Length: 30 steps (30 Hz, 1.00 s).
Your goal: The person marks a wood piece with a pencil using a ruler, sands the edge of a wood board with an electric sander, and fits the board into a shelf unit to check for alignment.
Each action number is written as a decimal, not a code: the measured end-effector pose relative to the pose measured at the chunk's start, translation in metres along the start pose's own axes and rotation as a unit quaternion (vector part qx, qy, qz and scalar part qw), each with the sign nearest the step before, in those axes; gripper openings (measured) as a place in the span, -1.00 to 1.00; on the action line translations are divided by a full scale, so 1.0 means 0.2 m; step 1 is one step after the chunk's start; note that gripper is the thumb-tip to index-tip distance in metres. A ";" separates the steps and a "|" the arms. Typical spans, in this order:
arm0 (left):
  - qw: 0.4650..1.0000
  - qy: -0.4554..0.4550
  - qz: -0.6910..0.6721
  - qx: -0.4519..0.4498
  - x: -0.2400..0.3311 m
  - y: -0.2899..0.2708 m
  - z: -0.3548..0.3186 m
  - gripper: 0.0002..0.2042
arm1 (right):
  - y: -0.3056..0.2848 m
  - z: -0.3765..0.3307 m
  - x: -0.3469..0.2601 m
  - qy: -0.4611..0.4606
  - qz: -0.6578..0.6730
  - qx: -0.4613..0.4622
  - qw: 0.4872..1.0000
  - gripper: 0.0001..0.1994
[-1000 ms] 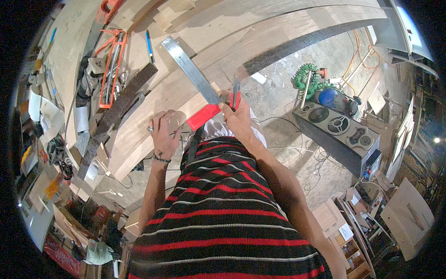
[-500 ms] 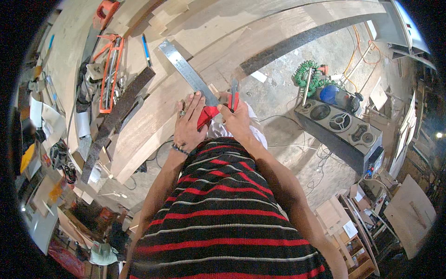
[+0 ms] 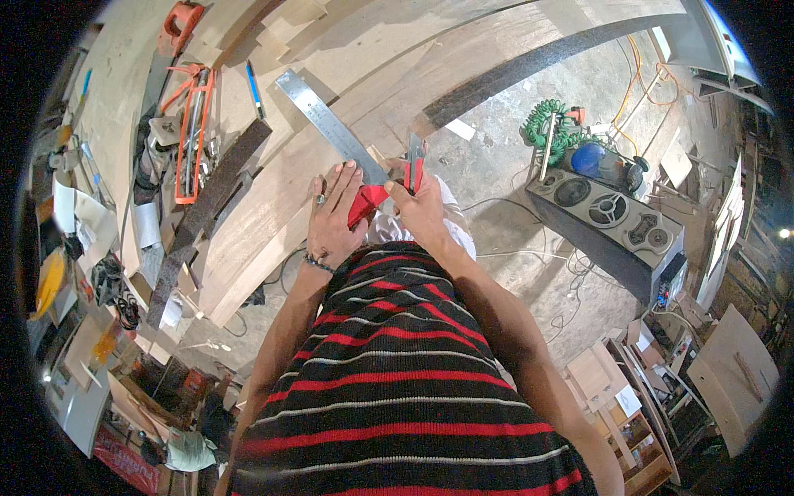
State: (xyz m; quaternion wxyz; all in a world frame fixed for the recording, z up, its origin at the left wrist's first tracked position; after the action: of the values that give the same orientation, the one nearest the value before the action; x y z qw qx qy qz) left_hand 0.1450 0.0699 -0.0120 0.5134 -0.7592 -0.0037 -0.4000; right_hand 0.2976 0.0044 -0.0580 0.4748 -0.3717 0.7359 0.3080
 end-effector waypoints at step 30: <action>0.994 -0.014 0.107 -0.027 0.05 0.05 0.01 -0.28 | 0.14 -0.02 -0.36 -0.095 -0.650 -0.189 0.730 -0.49</action>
State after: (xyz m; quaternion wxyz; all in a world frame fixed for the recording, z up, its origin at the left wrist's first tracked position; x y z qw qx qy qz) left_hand 0.1569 0.0628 -0.0131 0.5327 -0.7744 0.0812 -0.3316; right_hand 0.2926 0.0340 0.0128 0.5460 -0.8103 0.1923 0.0908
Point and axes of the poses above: each hand's wrist, its own z-axis towards the middle knuckle, its own y-axis out of the palm, x = y × z, the point moved 9 cm from there along z, towards the middle knuckle, and after that the axes turned 10 degrees about -y, right-handed, at the moved point
